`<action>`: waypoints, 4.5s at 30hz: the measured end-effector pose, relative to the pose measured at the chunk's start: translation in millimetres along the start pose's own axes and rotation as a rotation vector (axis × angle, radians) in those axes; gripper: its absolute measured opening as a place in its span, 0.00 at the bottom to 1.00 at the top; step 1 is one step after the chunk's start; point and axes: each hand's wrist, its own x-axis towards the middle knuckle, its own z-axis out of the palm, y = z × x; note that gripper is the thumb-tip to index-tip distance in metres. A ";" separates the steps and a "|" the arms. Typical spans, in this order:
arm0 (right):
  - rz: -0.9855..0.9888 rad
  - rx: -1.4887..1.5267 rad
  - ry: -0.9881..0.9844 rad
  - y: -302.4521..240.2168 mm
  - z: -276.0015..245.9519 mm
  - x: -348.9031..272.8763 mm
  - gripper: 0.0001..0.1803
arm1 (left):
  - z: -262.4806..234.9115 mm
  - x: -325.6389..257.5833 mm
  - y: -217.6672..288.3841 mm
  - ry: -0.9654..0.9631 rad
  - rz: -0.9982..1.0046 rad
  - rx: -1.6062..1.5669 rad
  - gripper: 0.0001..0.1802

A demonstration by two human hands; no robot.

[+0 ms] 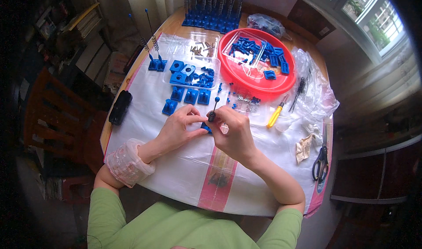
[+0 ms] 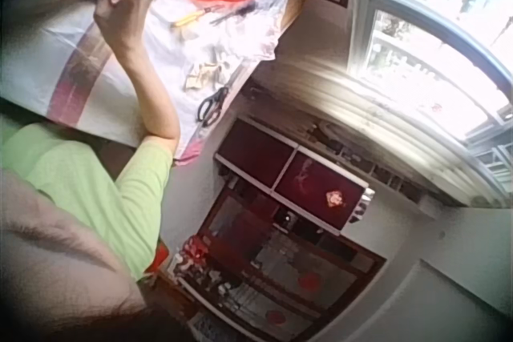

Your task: Assembling a spring and rod into a blue plastic fixture component.

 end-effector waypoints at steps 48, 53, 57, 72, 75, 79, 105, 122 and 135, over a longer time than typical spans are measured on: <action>0.045 0.023 -0.031 5.1 1.5 2.0 0.08 | 0.9 -0.7 -5.9 -0.008 0.026 0.000 0.18; 0.053 0.044 -0.023 6.5 2.3 2.0 0.08 | 2.6 -1.3 -9.0 -0.005 0.049 -0.009 0.18; 0.056 0.063 -0.023 6.9 2.6 2.1 0.08 | 1.2 -1.2 -7.6 -0.009 0.043 -0.013 0.18; 0.074 0.059 -0.082 9.8 -0.5 0.9 0.07 | 1.4 -1.3 -8.1 -0.009 0.030 -0.012 0.17; 0.066 0.067 -0.085 9.6 -0.6 1.4 0.07 | 0.8 -1.2 -8.8 -0.008 0.033 -0.010 0.17; 0.056 0.052 -0.090 7.0 -1.2 2.6 0.08 | 0.7 -1.4 -9.3 -0.010 0.027 -0.014 0.18; 0.033 0.093 -0.082 6.9 -3.6 5.1 0.08 | 1.3 -0.2 -7.7 -0.006 0.024 -0.028 0.17; 0.016 0.104 -0.105 8.9 -4.3 5.4 0.09 | -0.1 -0.2 -8.1 -0.015 0.013 -0.038 0.18; 0.034 0.121 -0.097 11.3 -2.9 4.3 0.08 | 0.1 0.1 -8.3 -0.010 0.017 -0.022 0.18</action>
